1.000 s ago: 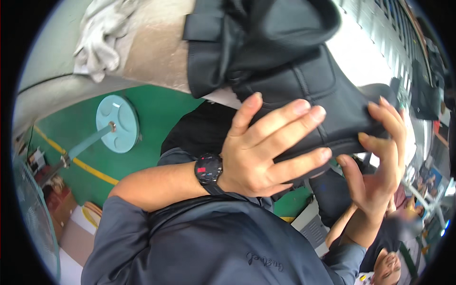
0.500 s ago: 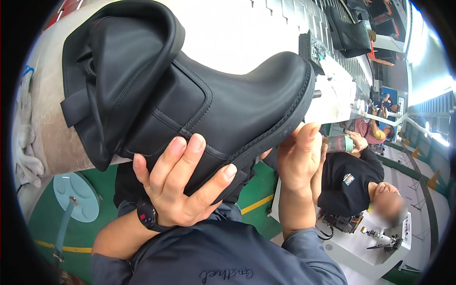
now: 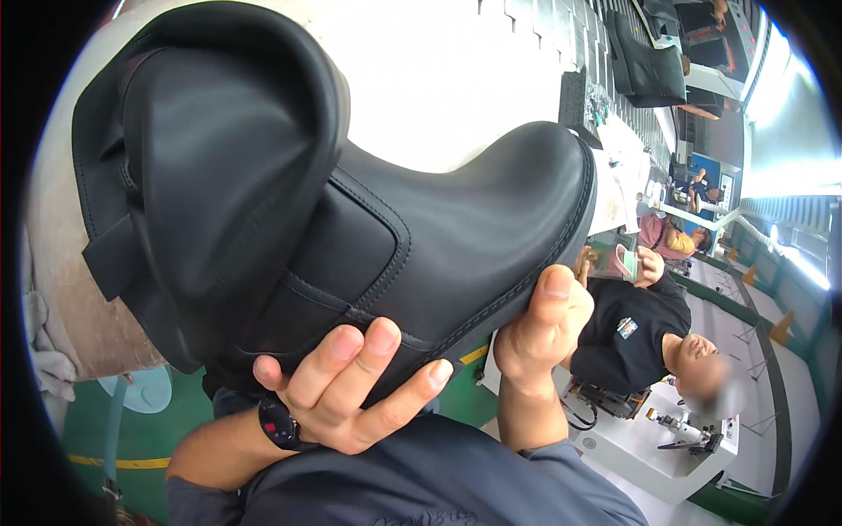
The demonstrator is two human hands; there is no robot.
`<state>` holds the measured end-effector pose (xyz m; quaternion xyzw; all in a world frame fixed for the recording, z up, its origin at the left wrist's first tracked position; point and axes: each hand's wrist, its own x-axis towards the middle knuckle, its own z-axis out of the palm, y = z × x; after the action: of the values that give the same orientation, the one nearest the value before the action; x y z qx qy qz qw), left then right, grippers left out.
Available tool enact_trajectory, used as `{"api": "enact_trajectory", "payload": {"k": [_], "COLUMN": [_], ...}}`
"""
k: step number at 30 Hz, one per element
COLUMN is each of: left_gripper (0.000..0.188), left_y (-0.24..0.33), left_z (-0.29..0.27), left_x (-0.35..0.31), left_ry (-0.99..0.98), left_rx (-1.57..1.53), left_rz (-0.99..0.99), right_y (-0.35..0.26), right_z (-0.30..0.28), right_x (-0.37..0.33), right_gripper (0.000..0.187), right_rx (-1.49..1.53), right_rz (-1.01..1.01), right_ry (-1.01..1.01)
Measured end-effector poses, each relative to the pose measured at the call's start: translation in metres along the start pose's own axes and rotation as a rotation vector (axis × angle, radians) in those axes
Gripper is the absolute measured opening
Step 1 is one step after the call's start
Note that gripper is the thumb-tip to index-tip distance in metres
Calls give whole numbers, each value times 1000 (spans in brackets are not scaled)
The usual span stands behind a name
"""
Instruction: The person takes boot uppers and soles from a conveyor line, attaches each sole onto a boot upper by pressing them together firmly by hand, and returns the assembled boots to the conveyor.
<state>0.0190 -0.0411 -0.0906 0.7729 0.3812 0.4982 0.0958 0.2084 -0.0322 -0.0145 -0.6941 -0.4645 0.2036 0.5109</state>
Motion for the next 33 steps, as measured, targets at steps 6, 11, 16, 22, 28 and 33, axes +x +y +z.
{"api": "enact_trajectory", "payload": {"k": [6,11,16,22,28,33], "left_gripper": [40,42,42,46,69,57], "left_y": [-6,-5,-7,-4,-57,-64], "left_z": [-1,4,2,0,-54,-76], "left_x": [9,9,10,8,21,65], "left_ry": [-103,-71,-78,-24,-418,-544], "left_rx": [-71,-47,-54,-77,-204,-91], "left_rz": [-3,-16,10,-58,167,273], "right_y": [-19,-24,-16,-27,-23,-2], "right_z": [-20,-14,-5,8,3,22], "right_x": [12,-4,-21,-6,-36,-93], "right_gripper": [53,64,67,70,59,77], "right_rx": [-361,-28,26,-397,-201,-157], "right_rz": [-13,349,282,-14,162,-289], "right_ry": [-148,-240,-223,-275,-260,-176]}}
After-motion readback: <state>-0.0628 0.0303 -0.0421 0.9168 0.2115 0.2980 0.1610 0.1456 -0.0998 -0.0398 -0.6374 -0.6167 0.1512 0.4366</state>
